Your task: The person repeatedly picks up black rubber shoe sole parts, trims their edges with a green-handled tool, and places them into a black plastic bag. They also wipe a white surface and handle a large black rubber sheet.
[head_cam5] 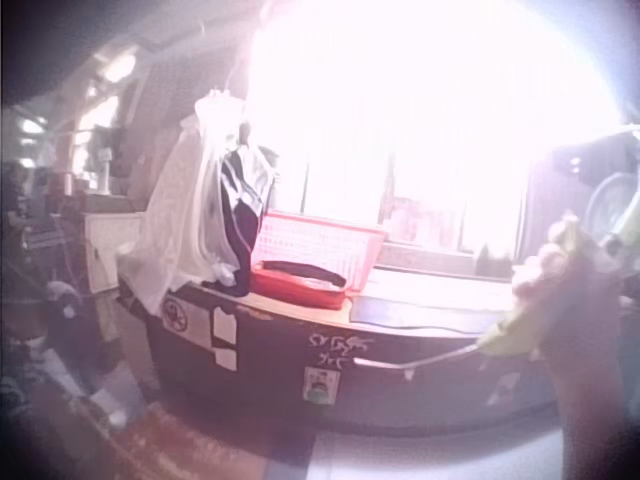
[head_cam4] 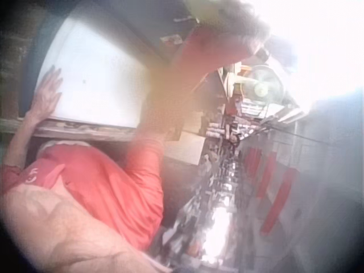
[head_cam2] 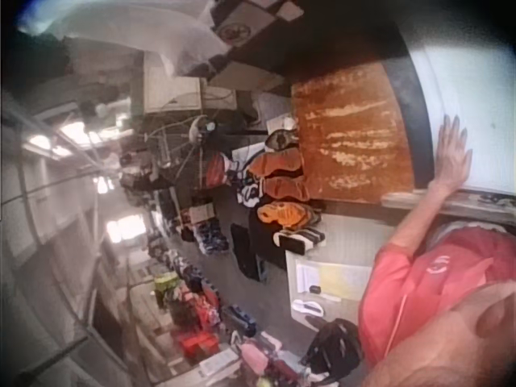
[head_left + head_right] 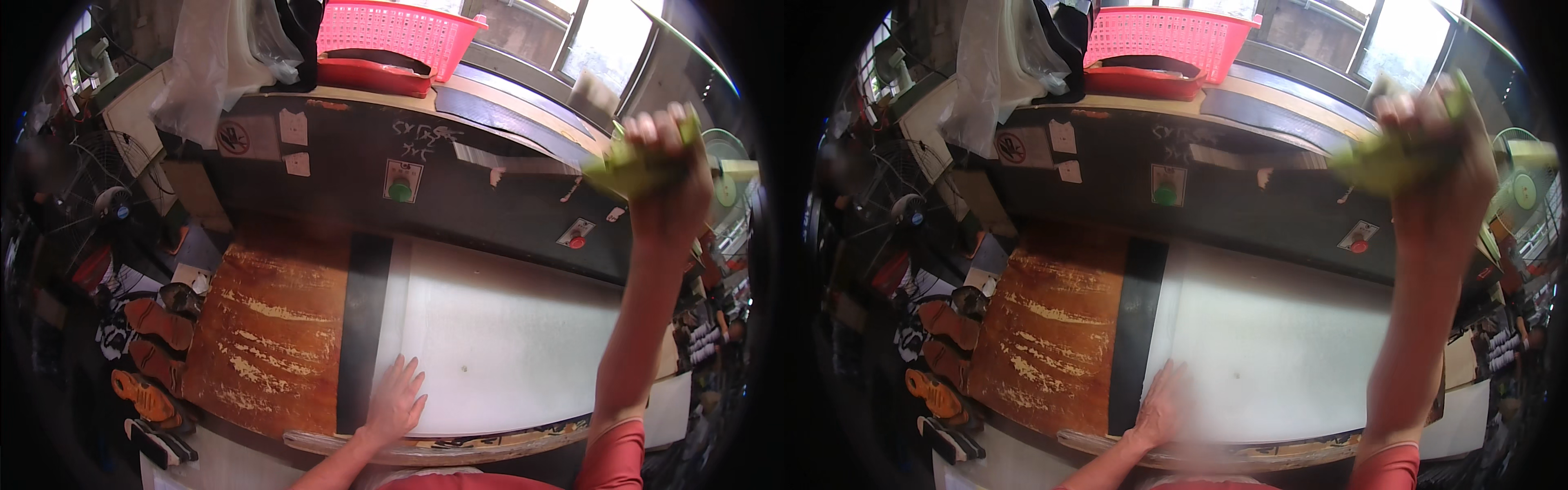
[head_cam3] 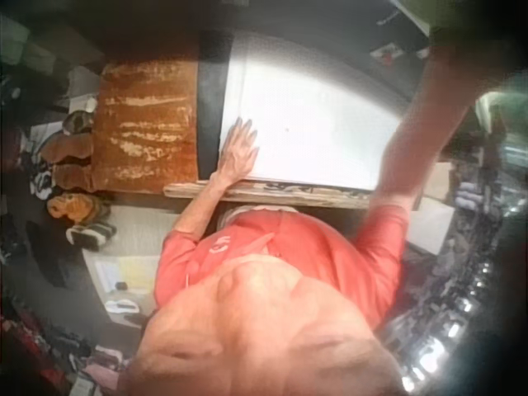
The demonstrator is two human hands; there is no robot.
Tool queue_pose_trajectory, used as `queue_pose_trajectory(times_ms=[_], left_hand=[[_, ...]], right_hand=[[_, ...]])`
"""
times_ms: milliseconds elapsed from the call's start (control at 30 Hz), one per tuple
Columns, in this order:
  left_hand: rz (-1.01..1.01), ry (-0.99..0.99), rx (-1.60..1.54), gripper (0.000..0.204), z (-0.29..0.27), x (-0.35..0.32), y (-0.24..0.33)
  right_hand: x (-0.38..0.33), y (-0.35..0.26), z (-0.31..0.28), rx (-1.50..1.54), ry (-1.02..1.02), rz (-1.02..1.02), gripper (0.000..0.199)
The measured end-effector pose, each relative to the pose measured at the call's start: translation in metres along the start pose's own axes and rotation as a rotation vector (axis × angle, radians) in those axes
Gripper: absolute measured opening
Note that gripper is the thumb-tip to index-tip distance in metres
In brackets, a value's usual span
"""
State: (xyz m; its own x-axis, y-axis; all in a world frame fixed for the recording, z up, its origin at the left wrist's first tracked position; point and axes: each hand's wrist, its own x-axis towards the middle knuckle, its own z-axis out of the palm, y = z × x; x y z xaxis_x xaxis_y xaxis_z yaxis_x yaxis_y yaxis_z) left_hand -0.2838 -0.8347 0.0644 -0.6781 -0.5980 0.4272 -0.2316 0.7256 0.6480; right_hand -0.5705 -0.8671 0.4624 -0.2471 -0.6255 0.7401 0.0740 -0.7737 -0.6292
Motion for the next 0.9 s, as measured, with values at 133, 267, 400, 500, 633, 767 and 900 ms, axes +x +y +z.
queue_pose_trajectory(times_ms=[133, 267, 400, 500, 633, 767, 900], left_hand=[[0.006, 0.006, -0.009, 0.042, 0.001, -0.001, -0.002], [0.013, 0.007, -0.023, 0.039, 0.0, -0.002, -0.004], [-0.005, 0.003, -0.073, 0.036, 0.0, -0.004, -0.007], [-0.031, -0.049, -0.069, 0.035, 0.001, -0.005, -0.008], [-0.087, -0.089, -0.071, 0.036, 0.004, -0.003, -0.005], [-0.025, -0.046, -0.029, 0.033, 0.004, -0.001, -0.002], [-0.047, -0.051, -0.024, 0.032, 0.005, 0.0, 0.0]], right_hand=[[0.08, 0.077, 0.016, -0.413, 0.091, -0.158, 0.03], [0.119, 0.187, 0.047, -0.326, 0.22, -0.03, 0.043], [0.101, 0.216, 0.043, -0.425, 0.215, 0.24, 0.034], [0.066, 0.207, 0.025, -0.381, 0.247, 0.248, 0.029], [0.057, 0.218, 0.021, -0.462, 0.314, 0.408, 0.035], [0.084, 0.219, 0.019, -0.358, 0.229, 0.684, 0.04], [0.071, 0.207, 0.006, -0.02, 0.318, 0.664, 0.039]])
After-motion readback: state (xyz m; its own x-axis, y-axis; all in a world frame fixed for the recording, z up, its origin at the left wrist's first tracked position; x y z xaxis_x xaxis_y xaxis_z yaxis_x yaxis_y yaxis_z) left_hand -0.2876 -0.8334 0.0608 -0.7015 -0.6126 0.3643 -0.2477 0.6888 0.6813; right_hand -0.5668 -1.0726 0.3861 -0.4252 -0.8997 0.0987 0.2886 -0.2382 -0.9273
